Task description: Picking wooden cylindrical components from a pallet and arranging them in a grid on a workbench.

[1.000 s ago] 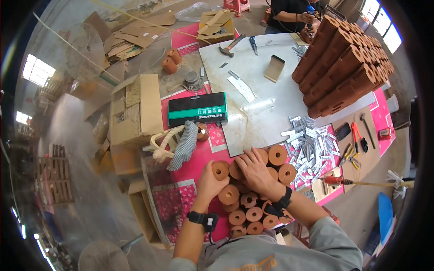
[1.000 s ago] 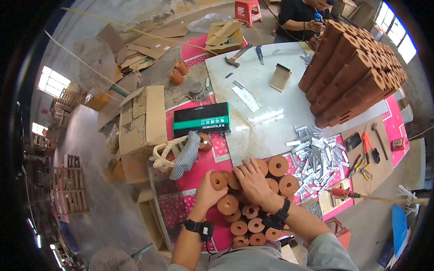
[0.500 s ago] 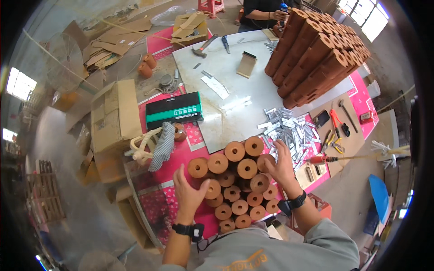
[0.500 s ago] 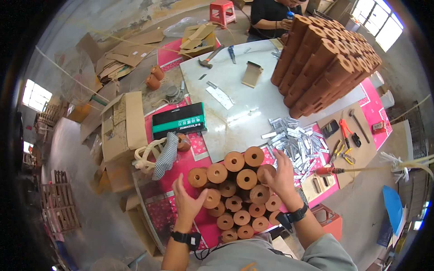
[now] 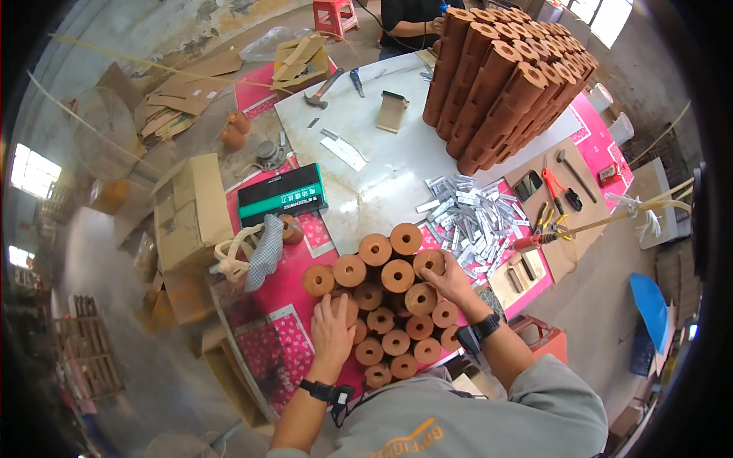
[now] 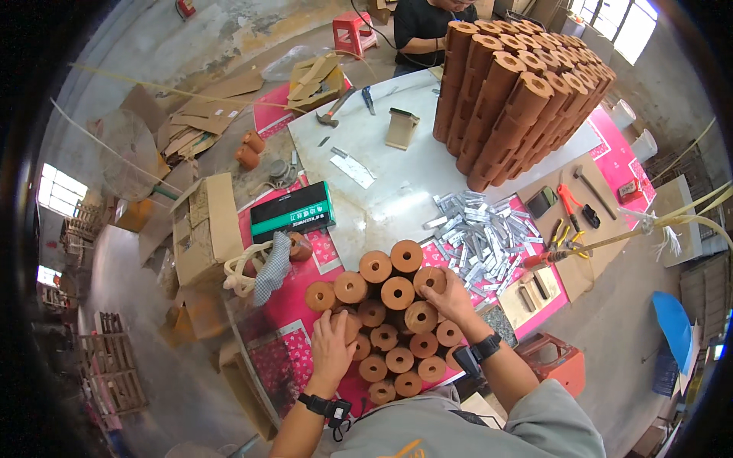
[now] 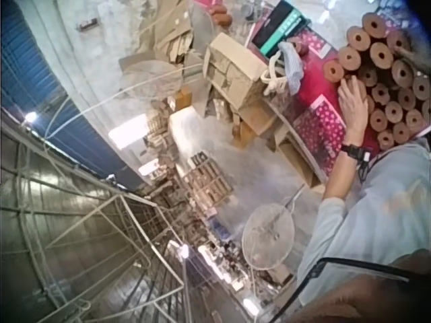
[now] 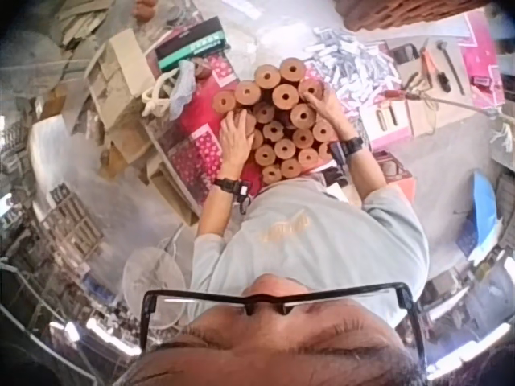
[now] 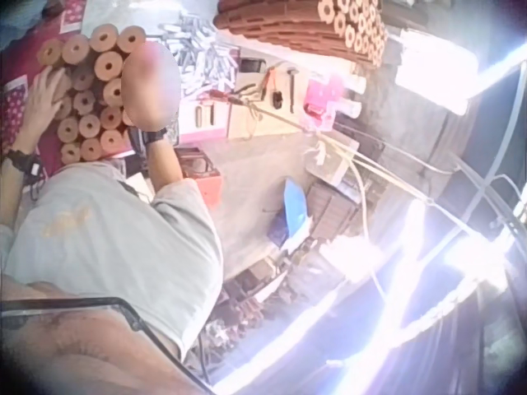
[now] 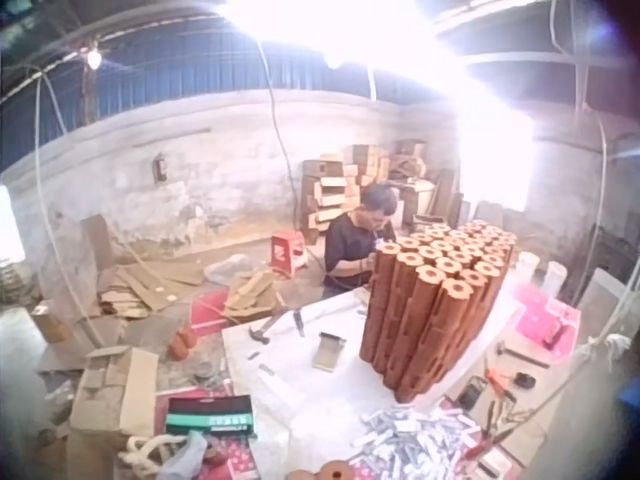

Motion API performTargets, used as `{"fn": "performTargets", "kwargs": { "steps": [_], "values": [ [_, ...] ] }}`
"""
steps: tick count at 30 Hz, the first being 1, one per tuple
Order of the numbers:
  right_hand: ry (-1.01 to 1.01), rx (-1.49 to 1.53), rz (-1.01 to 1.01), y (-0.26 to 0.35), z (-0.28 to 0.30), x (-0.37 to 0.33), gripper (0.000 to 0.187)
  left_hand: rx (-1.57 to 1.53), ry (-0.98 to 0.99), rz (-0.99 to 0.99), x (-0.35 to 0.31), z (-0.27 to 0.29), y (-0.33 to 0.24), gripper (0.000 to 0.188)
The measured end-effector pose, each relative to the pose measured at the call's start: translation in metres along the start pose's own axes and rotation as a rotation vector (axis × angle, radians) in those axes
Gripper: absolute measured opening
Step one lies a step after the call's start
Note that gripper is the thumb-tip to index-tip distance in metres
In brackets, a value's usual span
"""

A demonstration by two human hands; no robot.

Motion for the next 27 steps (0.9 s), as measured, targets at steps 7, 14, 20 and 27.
{"fn": "performTargets", "kwargs": {
  "steps": [7,14,20,27],
  "values": [
    [-0.235,-0.314,0.336,0.07,0.027,-0.081,0.077,-0.039,-0.019,-0.01,0.0,-0.001,0.004,0.082],
    [-0.136,-0.331,0.352,0.075,0.003,-0.1,0.07,-0.063,-0.035,0.004,-0.002,0.002,0.006,0.08],
    [-0.204,-0.3,0.377,0.059,-0.011,-0.097,0.064,-0.03,-0.025,0.056,-0.003,0.0,0.008,0.079],
    [-0.09,-0.2,0.574,0.098,-0.019,-0.123,0.061,-0.009,-0.023,0.063,-0.008,-0.009,0.011,0.081]
  ]
}}
Point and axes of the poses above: each hand's wrist, its own x-axis towards the middle knuckle, its own z-axis out of the back of the hand, y = z × x, the point moved 10 cm from there along x, towards the middle knuckle, and after that the axes turned 9 degrees about -x, right-handed, at the moved point
